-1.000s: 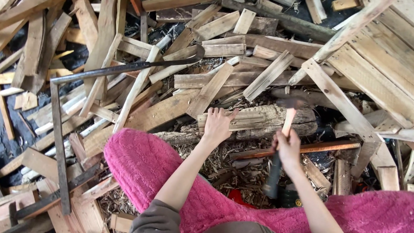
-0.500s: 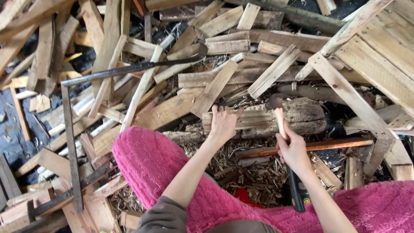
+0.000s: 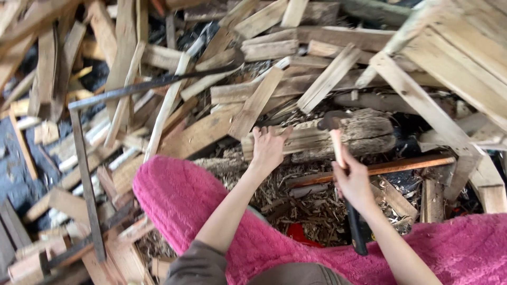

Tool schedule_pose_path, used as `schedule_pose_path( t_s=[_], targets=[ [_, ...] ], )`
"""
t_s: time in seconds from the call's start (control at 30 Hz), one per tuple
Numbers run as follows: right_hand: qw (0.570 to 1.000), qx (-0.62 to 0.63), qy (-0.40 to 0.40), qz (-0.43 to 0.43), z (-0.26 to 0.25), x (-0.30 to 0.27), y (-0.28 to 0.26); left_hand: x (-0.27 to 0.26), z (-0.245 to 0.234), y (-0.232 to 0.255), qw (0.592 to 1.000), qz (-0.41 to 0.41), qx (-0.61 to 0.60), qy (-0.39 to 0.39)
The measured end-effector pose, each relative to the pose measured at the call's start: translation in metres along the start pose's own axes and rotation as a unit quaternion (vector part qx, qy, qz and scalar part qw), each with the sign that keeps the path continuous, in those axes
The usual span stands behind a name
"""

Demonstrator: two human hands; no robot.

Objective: Sorting and cleaning scrap wood pieces using a hammer to remove nails or separate joints

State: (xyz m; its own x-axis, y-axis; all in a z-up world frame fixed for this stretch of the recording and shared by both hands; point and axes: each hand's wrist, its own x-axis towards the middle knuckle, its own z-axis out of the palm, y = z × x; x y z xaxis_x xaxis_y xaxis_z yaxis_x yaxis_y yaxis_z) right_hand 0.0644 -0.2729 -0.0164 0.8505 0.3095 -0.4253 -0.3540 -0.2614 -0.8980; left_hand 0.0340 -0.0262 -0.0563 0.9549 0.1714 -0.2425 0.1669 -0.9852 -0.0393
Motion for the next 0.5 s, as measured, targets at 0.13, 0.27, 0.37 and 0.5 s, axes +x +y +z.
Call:
schedule_pose_path(
  t_s=[0.13, 0.27, 0.37, 0.5],
  targets=[
    [0.998, 0.054, -0.017, 0.005, 0.005, 0.014, -0.008, 0.01, 0.026, -0.009, 0.998, 0.02, 0.003, 0.052],
    [0.988, 0.149, 0.001, 0.033, -0.008, 0.029, 0.014, -0.005, -0.042, -0.018, 0.992, -0.007, 0.085, 0.09],
    [0.947, 0.295, 0.015, 0.128, -0.021, 0.059, 0.054, -0.016, -0.099, -0.042, 0.992, -0.052, -0.044, 0.111],
    [0.941, 0.263, -0.02, 0.212, -0.022, 0.071, 0.076, -0.025, -0.124, -0.054, 0.658, -0.09, -0.733, 0.149]
  ],
)
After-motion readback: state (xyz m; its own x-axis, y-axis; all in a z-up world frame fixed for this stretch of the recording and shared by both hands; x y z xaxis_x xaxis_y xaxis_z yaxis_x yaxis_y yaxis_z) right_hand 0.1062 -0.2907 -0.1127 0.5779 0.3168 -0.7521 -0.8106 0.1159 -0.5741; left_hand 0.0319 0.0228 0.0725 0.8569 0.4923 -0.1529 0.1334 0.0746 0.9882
